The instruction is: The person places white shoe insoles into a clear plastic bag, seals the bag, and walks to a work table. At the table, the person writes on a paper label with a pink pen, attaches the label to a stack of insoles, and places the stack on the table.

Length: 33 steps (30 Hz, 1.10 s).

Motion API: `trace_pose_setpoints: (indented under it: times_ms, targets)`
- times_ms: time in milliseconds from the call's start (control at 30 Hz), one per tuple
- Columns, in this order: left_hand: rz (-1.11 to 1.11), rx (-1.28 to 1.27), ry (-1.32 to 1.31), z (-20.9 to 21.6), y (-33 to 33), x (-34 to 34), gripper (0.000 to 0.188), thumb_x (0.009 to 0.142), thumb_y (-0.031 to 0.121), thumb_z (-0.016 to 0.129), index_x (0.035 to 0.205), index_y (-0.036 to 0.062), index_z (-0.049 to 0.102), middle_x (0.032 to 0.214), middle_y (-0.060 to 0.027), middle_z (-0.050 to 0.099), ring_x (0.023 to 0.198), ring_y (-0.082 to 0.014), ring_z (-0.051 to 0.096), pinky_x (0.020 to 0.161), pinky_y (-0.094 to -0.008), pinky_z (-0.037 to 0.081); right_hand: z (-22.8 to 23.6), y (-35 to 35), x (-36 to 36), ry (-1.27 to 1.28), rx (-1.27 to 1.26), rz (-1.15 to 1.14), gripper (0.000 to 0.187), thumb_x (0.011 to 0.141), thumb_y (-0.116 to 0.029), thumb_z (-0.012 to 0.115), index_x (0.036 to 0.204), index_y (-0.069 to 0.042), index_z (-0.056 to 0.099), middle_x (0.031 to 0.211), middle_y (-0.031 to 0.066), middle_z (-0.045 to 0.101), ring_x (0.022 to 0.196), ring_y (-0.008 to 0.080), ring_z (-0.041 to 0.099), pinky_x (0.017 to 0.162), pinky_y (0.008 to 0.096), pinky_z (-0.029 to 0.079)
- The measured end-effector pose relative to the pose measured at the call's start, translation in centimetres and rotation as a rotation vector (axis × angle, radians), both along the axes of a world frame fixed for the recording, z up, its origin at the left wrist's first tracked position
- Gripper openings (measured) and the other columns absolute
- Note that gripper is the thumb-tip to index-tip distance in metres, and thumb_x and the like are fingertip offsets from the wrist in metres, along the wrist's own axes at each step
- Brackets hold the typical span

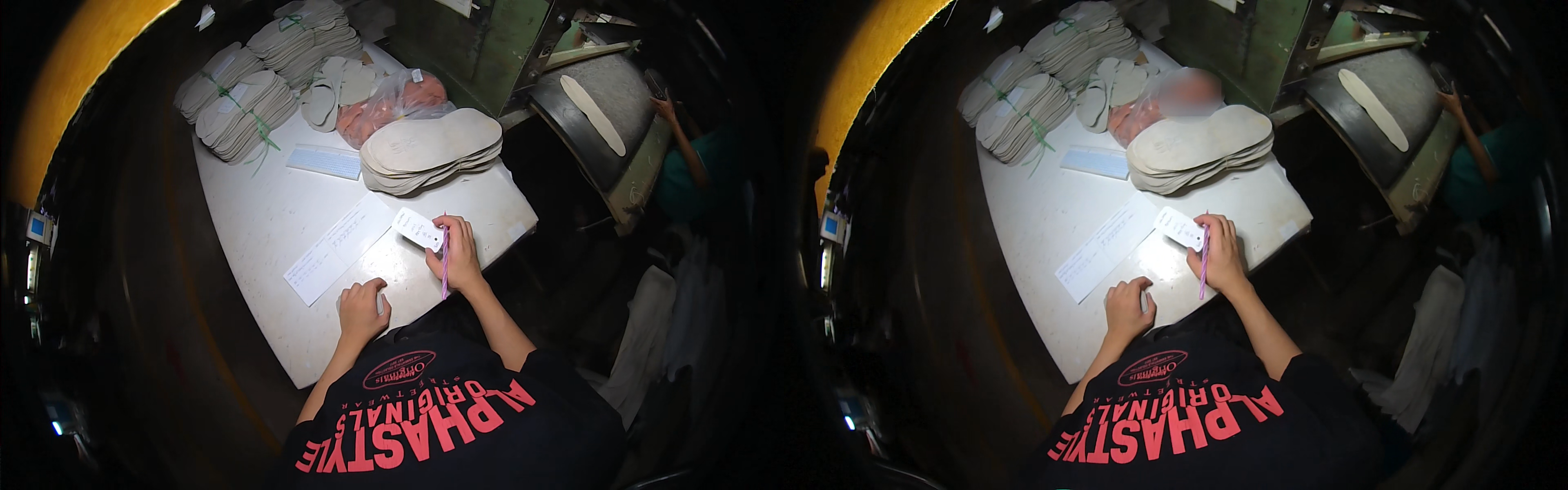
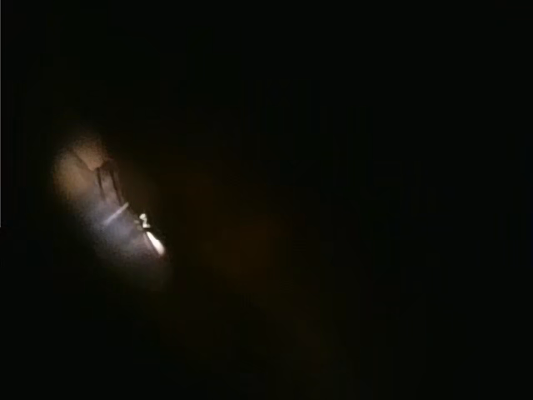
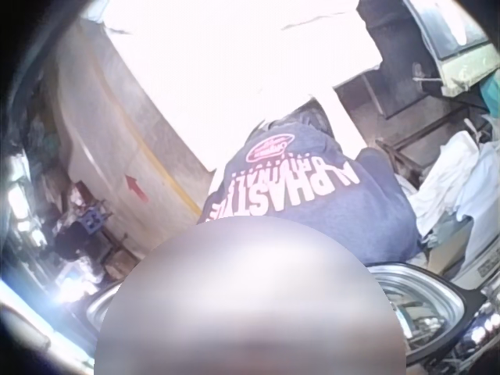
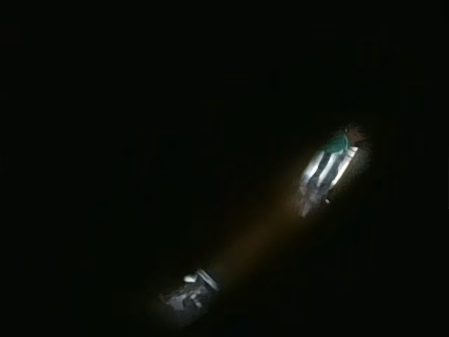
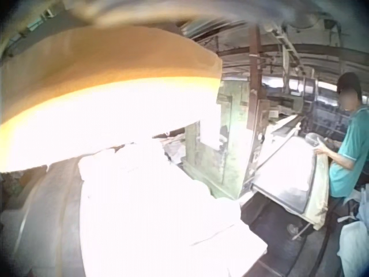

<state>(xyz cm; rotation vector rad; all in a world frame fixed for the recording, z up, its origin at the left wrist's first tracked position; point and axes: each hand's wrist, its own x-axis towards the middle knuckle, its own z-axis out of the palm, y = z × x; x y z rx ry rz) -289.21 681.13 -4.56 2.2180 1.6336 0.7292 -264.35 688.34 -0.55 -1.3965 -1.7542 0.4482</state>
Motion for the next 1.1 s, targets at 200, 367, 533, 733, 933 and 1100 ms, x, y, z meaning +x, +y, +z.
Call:
trace_pose_setpoints:
  times_ms: [200,367,533,733,933,1100]
  targets:
    - [-0.004,0.035,0.014,0.3,0.0,0.2,0.029,0.083,0.013,0.072,0.112,0.0105,0.070,0.100,-0.0048,0.075,0.090,-0.0260,0.066,0.082,-0.0418,0.045,1.3,6.5,4.9,0.055,0.171,-0.363,0.063,0.080,-0.005,0.083,0.135,-0.002,0.053,0.124,0.0217,0.062,0.117,0.0434,0.056,0.102,0.0506,0.047]
    - [-0.002,0.029,0.003,0.2,0.0,0.2,0.027,0.083,0.013,0.072,0.110,0.0107,0.071,0.100,-0.0050,0.075,0.090,-0.0261,0.066,0.083,-0.0417,0.046,2.1,9.9,7.7,-0.178,0.317,-0.390,0.058,0.082,-0.004,0.080,0.134,-0.002,0.054,0.126,0.0214,0.062,0.117,0.0446,0.056,0.104,0.0526,0.044]
    - [0.006,0.025,-0.001,0.3,-0.1,0.1,0.029,0.082,0.013,0.072,0.111,0.0112,0.071,0.099,-0.0050,0.075,0.091,-0.0261,0.066,0.082,-0.0416,0.046,1.8,12.0,8.9,-0.243,0.286,-0.323,0.060,0.080,0.001,0.077,0.135,0.001,0.054,0.128,0.0247,0.064,0.120,0.0461,0.053,0.105,0.0525,0.044]
    - [0.010,0.055,-0.038,0.6,0.0,0.3,0.024,0.082,0.012,0.071,0.106,0.0122,0.073,0.093,-0.0062,0.074,0.087,-0.0282,0.067,0.080,-0.0433,0.047,1.0,13.3,9.7,-0.310,0.279,-0.293,0.058,0.078,0.003,0.078,0.132,-0.002,0.057,0.125,0.0211,0.068,0.120,0.0441,0.054,0.105,0.0493,0.045]
    - [0.003,0.050,-0.036,0.7,0.0,0.3,0.024,0.082,0.012,0.071,0.106,0.0123,0.073,0.093,-0.0062,0.074,0.086,-0.0281,0.067,0.080,-0.0437,0.047,0.8,14.2,10.4,-0.233,0.152,-0.264,0.056,0.077,0.002,0.077,0.129,-0.010,0.060,0.123,0.0167,0.069,0.118,0.0429,0.055,0.104,0.0486,0.046]
    - [0.008,0.056,-0.020,0.6,0.0,0.2,0.026,0.082,0.013,0.072,0.107,0.0122,0.073,0.095,-0.0055,0.074,0.087,-0.0273,0.067,0.080,-0.0431,0.047,1.5,15.7,11.6,-0.180,0.140,-0.169,0.054,0.078,0.003,0.074,0.127,-0.015,0.062,0.120,0.0163,0.069,0.116,0.0420,0.059,0.102,0.0488,0.049]
